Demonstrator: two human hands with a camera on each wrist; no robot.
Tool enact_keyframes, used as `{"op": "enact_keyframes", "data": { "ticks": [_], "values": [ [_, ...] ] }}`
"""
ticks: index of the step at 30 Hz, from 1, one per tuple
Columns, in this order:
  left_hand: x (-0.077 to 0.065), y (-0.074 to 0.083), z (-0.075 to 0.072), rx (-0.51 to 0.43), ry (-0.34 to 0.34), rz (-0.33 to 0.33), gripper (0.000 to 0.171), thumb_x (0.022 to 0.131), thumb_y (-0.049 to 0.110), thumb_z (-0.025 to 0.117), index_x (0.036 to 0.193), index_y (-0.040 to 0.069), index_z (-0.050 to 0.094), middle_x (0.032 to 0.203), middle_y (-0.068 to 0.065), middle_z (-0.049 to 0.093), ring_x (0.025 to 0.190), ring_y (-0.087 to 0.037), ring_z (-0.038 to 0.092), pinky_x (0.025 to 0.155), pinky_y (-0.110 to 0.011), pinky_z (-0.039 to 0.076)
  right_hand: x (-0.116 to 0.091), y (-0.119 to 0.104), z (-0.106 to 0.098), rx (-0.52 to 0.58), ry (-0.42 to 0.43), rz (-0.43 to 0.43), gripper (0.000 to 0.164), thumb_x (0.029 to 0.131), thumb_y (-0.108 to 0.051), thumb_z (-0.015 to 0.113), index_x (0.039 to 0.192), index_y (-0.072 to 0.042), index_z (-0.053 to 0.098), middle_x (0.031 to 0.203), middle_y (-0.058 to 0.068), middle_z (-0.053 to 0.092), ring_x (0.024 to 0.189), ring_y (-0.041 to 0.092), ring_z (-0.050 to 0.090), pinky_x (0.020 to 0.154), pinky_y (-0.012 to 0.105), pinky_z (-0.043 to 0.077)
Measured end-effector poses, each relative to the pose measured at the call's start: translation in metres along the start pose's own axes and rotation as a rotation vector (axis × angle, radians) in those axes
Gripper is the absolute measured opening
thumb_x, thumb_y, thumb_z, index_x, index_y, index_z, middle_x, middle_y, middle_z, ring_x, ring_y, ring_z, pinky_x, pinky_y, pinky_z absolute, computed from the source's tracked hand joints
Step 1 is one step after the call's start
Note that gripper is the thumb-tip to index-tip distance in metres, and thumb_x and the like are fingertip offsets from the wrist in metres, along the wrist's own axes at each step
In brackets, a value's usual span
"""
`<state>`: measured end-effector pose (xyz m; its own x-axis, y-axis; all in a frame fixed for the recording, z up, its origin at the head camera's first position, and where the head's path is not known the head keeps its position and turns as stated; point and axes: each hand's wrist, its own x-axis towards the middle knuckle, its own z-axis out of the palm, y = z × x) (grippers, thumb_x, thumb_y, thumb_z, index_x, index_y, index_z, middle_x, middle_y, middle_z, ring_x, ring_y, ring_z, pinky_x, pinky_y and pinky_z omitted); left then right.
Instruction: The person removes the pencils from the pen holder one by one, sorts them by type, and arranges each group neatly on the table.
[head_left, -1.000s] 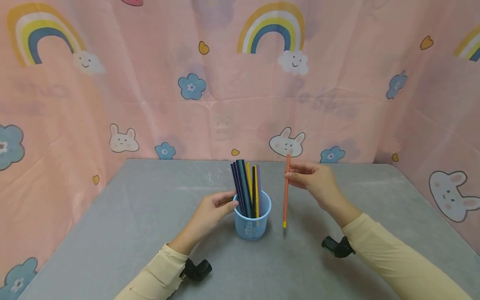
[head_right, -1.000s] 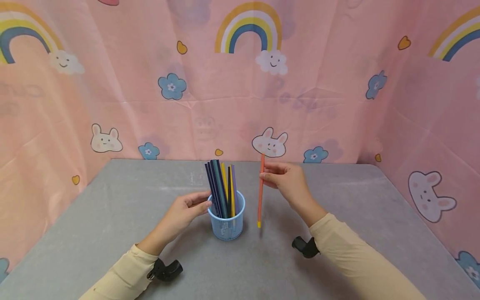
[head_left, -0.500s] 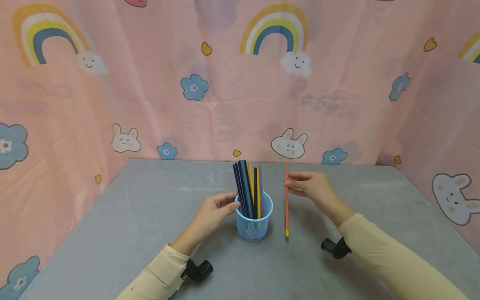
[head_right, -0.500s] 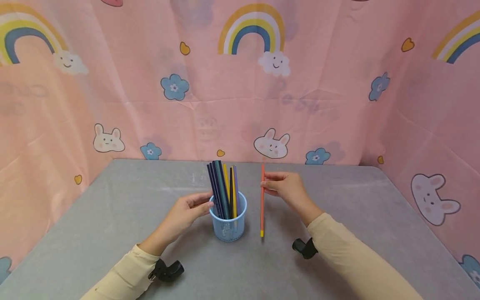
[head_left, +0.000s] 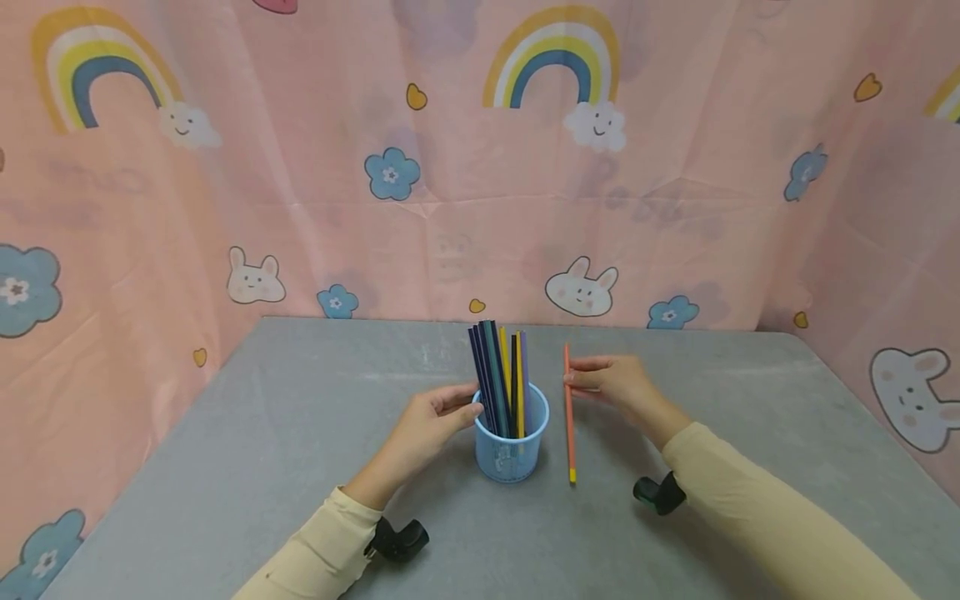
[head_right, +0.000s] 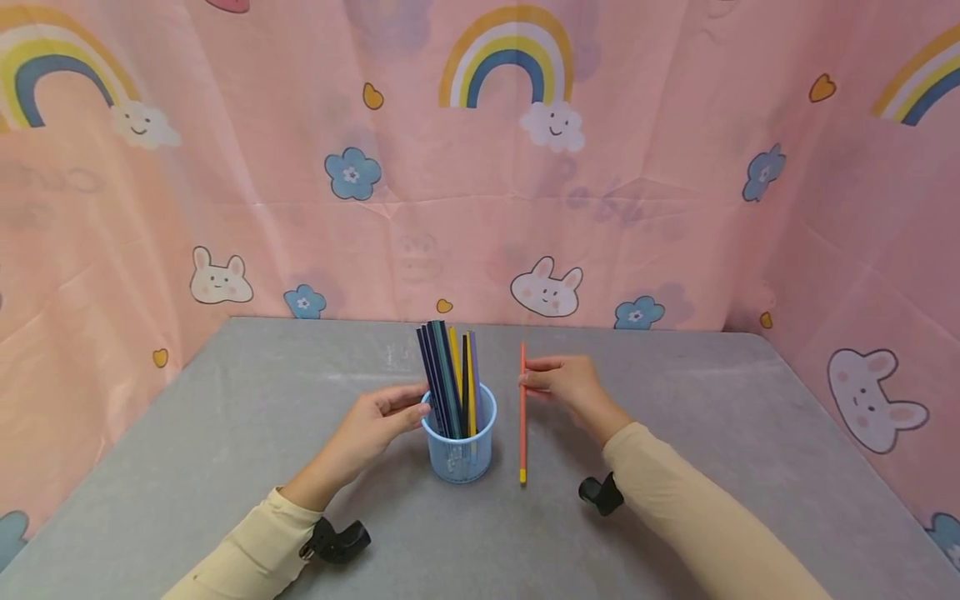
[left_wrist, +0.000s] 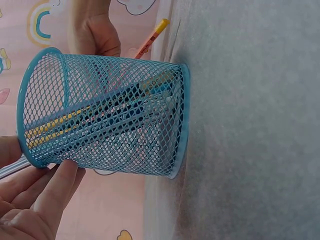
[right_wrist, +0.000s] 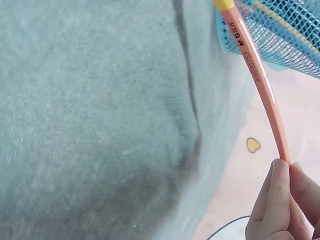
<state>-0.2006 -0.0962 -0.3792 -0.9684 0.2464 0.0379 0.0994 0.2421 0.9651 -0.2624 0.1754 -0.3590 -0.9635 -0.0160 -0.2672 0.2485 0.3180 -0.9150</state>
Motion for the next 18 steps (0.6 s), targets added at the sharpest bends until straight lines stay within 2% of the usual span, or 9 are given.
{"op": "enact_keyframes", "data": {
  "ticks": [9,18],
  "values": [
    [0.0,0.001,0.001,-0.001,-0.002,-0.007,0.045,0.099,0.02,0.062,0.138,-0.003,0.055,0.139,-0.021,0.059,0.123,-0.032,0.063,0.101,-0.04,0.056,0.008,0.008,0.001,0.02,-0.041,0.06,0.043,0.093,-0.011,0.07,0.132,0.003,0.06,0.102,0.006,0.075,0.081,0.007,0.072,0.086,0.03,0.062],
    [0.0,0.001,0.0,0.001,-0.005,-0.005,0.045,0.099,0.02,0.062,0.137,-0.004,0.055,0.138,-0.022,0.06,0.123,-0.032,0.063,0.101,-0.04,0.055,0.009,0.016,0.003,0.039,-0.102,0.071,0.044,0.093,-0.008,0.07,0.133,0.006,0.058,0.093,0.001,0.075,0.079,0.008,0.071,0.078,0.028,0.063]
  ]
}}
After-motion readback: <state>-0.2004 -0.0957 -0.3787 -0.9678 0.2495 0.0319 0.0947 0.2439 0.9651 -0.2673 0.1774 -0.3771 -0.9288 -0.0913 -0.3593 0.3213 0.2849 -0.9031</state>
